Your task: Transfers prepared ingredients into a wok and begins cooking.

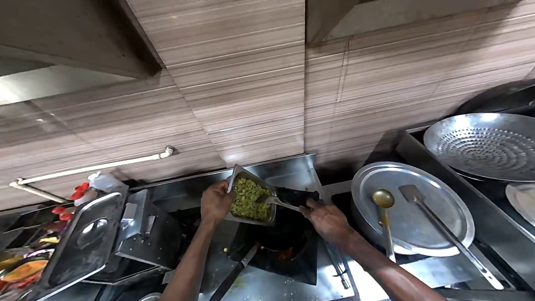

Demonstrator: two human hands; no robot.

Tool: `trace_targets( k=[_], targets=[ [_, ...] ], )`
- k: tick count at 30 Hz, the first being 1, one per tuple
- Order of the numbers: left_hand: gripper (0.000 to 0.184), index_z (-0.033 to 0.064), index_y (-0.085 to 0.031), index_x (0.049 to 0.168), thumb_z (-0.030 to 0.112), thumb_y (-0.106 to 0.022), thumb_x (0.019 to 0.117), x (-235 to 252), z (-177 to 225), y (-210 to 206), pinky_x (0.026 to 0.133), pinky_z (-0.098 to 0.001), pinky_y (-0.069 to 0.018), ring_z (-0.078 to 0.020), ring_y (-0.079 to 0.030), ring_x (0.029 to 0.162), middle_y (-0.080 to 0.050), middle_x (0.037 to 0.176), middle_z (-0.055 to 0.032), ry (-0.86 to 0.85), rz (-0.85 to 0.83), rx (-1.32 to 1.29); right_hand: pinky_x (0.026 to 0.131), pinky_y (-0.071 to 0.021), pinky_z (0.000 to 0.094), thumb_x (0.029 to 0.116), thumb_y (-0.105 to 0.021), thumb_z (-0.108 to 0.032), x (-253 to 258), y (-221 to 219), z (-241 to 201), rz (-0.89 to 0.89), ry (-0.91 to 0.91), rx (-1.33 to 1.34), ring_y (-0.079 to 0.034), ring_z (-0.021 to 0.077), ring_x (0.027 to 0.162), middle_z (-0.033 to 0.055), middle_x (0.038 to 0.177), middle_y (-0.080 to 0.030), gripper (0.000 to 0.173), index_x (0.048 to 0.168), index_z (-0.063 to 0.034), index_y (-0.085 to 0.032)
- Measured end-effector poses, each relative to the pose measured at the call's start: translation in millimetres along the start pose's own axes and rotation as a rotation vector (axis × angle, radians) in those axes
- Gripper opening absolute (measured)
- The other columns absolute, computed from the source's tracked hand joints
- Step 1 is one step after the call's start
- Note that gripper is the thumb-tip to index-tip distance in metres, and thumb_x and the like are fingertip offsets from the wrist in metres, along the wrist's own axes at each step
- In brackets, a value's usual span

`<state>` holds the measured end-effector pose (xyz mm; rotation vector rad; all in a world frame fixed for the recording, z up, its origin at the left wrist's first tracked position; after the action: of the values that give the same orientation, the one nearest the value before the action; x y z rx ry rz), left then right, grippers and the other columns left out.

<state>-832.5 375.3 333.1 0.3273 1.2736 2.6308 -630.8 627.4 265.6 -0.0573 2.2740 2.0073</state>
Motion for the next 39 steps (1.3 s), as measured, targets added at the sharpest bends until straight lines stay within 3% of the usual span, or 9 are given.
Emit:
trace_targets(
  k=[4, 9, 13, 21, 27, 31, 35, 37, 39],
  targets=[
    [0.024, 0.0116, -0.059, 0.074, 0.015, -0.079, 0.0877, 4.9, 1.2, -2.4, 0.053, -0.0526, -0.0434, -0.0278, -0.055, 0.058, -0.056, 0.063, -0.0083, -0.009, 0.001, -0.020, 0.084, -0.0589, 0.0508, 0.1008, -0.052, -0.006, -4.9, 3.7, -0.2, -0.030, -0.024, -0.008, -0.066, 0.0352, 0.111, 0.0125, 0.130, -0.062, 0.040, 0.136, -0.0193, -0.064],
    [0.021, 0.0111, -0.062, 0.077, 0.015, -0.079, 0.0877, 7.3, 6.2, -7.0, 0.053, -0.0526, -0.0443, -0.0280, -0.055, 0.058, -0.057, 0.063, -0.0083, -0.041, -0.011, -0.019, 0.077, -0.0600, 0.0483, 0.0996, -0.056, -0.008, -19.7, 28.8, -6.0, 0.085, 0.004, -0.025, -0.068, 0.0328, 0.104, 0.0108, 0.122, -0.065, 0.038, 0.133, -0.0218, -0.067],
    [0.026, 0.0123, -0.058, 0.073, 0.015, -0.080, 0.0874, 9.9, 14.8, -13.6, 0.051, -0.0508, -0.0418, -0.0269, -0.053, 0.056, -0.054, 0.060, -0.0072, -0.066, -0.077, 0.003, 0.084, -0.0584, 0.0519, 0.1000, -0.052, -0.003, 1.7, 20.4, -17.5, -0.027, -0.017, -0.029, -0.066, 0.0363, 0.108, 0.0135, 0.128, -0.062, 0.032, 0.127, -0.0109, -0.067],
    [0.021, 0.0098, -0.060, 0.076, 0.009, -0.079, 0.0860, 19.5, -0.1, -13.2, 0.053, -0.0499, -0.0424, -0.0269, -0.053, 0.058, -0.056, 0.064, -0.0096, -0.032, -0.060, -0.147, 0.089, -0.0571, 0.0508, 0.1016, -0.049, -0.001, 17.8, 10.0, -21.8, -0.168, 0.024, -0.022, -0.065, 0.0368, 0.110, 0.0161, 0.128, -0.061, 0.024, 0.118, -0.0018, -0.067],
    [0.024, 0.0118, -0.059, 0.073, 0.011, -0.080, 0.0841, 32.8, -13.4, -12.1, 0.055, -0.0522, -0.0420, -0.0269, -0.053, 0.059, -0.054, 0.062, -0.0077, 0.020, -0.021, -0.071, 0.089, -0.0573, 0.0536, 0.1000, -0.052, -0.001, 16.2, -23.3, -8.3, -0.123, 0.083, -0.034, -0.064, 0.0396, 0.110, 0.0181, 0.129, -0.061, 0.025, 0.121, 0.0008, -0.065],
    [0.024, 0.0124, -0.059, 0.074, 0.014, -0.079, 0.0868, 29.9, -14.0, -10.7, 0.054, -0.0533, -0.0425, -0.0282, -0.054, 0.060, -0.055, 0.063, -0.0080, 0.019, -0.022, -0.002, 0.092, -0.0559, 0.0555, 0.0999, -0.052, 0.000, 7.9, -37.7, 6.2, -0.258, -0.008, -0.051, -0.059, 0.0427, 0.120, 0.0183, 0.141, -0.054, 0.043, 0.142, -0.0054, -0.055],
    [0.023, 0.0125, -0.059, 0.074, 0.014, -0.079, 0.0853, 33.4, -19.9, -8.8, 0.055, -0.0554, -0.0436, -0.0292, -0.055, 0.061, -0.056, 0.064, -0.0087, 0.004, -0.010, 0.007, 0.091, -0.0569, 0.0541, 0.0978, -0.055, 0.000, -1.4, -33.2, 18.4, -0.150, -0.057, 0.037, -0.063, 0.0392, 0.119, 0.0149, 0.140, -0.058, 0.045, 0.141, -0.0110, -0.059],
    [0.024, 0.0111, -0.059, 0.074, 0.013, -0.080, 0.0857, 29.1, -17.9, -8.8, 0.053, -0.0547, -0.0427, -0.0302, -0.054, 0.059, -0.056, 0.063, -0.0102, -0.008, -0.007, -0.010, 0.083, -0.0595, 0.0511, 0.0975, -0.058, -0.004, -6.3, -18.6, 18.8, -0.019, -0.047, 0.055, -0.067, 0.0351, 0.108, 0.0123, 0.131, -0.063, 0.041, 0.136, -0.0152, -0.064],
    [0.025, 0.0109, -0.058, 0.074, 0.013, -0.080, 0.0860, 24.9, -13.9, -9.0, 0.053, -0.0540, -0.0426, -0.0301, -0.054, 0.058, -0.056, 0.062, -0.0103, -0.003, -0.009, -0.016, 0.070, -0.0619, 0.0447, 0.0973, -0.062, -0.010, -9.3, -3.7, 17.7, 0.243, 0.005, 0.051, -0.071, 0.0280, 0.092, 0.0076, 0.116, -0.069, 0.032, 0.126, -0.0202, -0.072]
  ],
)
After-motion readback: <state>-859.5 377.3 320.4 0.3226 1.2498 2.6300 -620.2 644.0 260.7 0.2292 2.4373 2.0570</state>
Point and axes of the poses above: each hand's wrist, its own x-axis towards the middle knuckle, its own y-axis out of the back of the hand, z = x × y, the point moved 6 cm from there along x, towards the middle knuckle
